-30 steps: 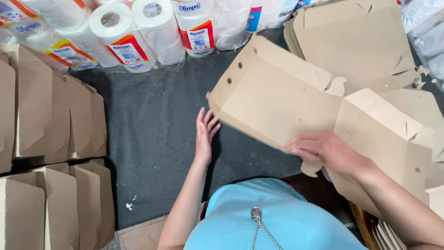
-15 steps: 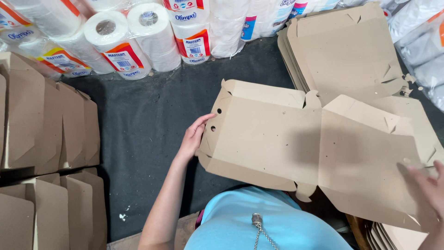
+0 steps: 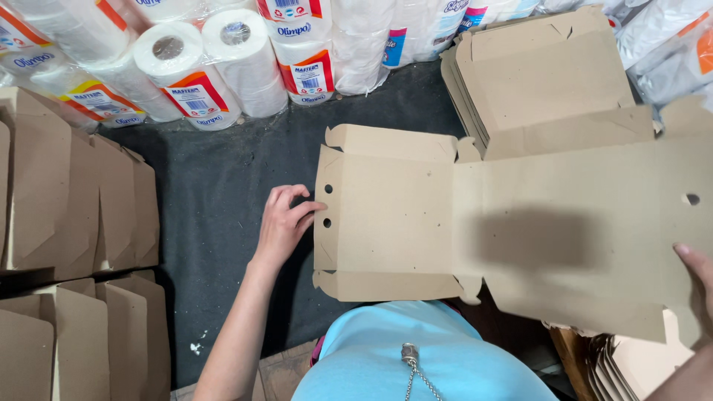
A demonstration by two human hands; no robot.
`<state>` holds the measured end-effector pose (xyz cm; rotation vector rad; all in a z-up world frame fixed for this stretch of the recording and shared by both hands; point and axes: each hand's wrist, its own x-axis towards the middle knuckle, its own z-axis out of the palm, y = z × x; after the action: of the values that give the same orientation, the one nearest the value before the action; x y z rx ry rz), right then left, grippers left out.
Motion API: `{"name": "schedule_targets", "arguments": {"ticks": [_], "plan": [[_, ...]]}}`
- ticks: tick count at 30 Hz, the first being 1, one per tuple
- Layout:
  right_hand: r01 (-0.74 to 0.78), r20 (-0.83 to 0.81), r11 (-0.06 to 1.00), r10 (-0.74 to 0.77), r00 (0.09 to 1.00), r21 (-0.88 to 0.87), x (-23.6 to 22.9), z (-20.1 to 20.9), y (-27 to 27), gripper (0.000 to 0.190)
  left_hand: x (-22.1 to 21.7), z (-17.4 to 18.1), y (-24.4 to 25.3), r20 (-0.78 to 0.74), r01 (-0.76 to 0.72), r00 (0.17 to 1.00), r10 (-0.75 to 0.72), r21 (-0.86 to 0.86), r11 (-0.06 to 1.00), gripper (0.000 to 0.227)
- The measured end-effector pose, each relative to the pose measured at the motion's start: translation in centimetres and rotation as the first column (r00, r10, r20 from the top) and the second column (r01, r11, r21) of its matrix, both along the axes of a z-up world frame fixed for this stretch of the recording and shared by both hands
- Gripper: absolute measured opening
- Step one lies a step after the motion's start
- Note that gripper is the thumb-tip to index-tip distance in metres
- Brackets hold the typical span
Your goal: The person assembles cardboard boxes by picking up flat cardboard sheets from a stack and folding the flaps to form the box structure. Each finished box is then closed and placed on the work surface.
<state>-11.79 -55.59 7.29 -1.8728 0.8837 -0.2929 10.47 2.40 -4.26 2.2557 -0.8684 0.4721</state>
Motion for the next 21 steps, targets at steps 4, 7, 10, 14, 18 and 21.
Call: {"name": "schedule_targets", "arguments": {"ticks": [4,7,10,14,18,21], "plan": [[-0.185,0.071,0.698,0.320,0.945,-0.691,6.0,-1.1,-1.5,0.047,-2.3,4.6,1.1,0.225,0.055,0.971,-0.078,0.105,0.993,0.010],[-0.282,-0.065,0.252,0.628,0.775,-0.926,11.3,6.9,9.3,0.038,-5.1,5.6,1.6,0.298,0.006,0.953,-0.053,0.159,0.987,0.003],[-0.185,-0.217,-0.114,0.524,0.823,-0.976,16.5,8.1,14.4,0.026,-7.6,3.9,1.8,0.263,-0.043,0.965,-0.002,0.168,0.985,0.007],[-0.034,-0.180,-0.208,0.738,0.651,-0.977,23.7,8.2,21.7,0.018,-9.5,2.5,-0.8,0.229,-0.037,0.973,0.011,0.108,0.994,0.010],[0.231,-0.052,-0.194,0.860,0.508,-0.953,30.7,6.2,25.5,0.044,-9.8,0.2,-4.9,0.147,-0.014,0.989,0.001,0.088,0.996,0.014],[0.196,0.030,-0.045,0.931,0.363,-0.980,30.0,7.4,27.4,0.029,-10.6,-2.7,-8.2,0.154,-0.054,0.987,0.039,0.092,0.994,0.028]]}}
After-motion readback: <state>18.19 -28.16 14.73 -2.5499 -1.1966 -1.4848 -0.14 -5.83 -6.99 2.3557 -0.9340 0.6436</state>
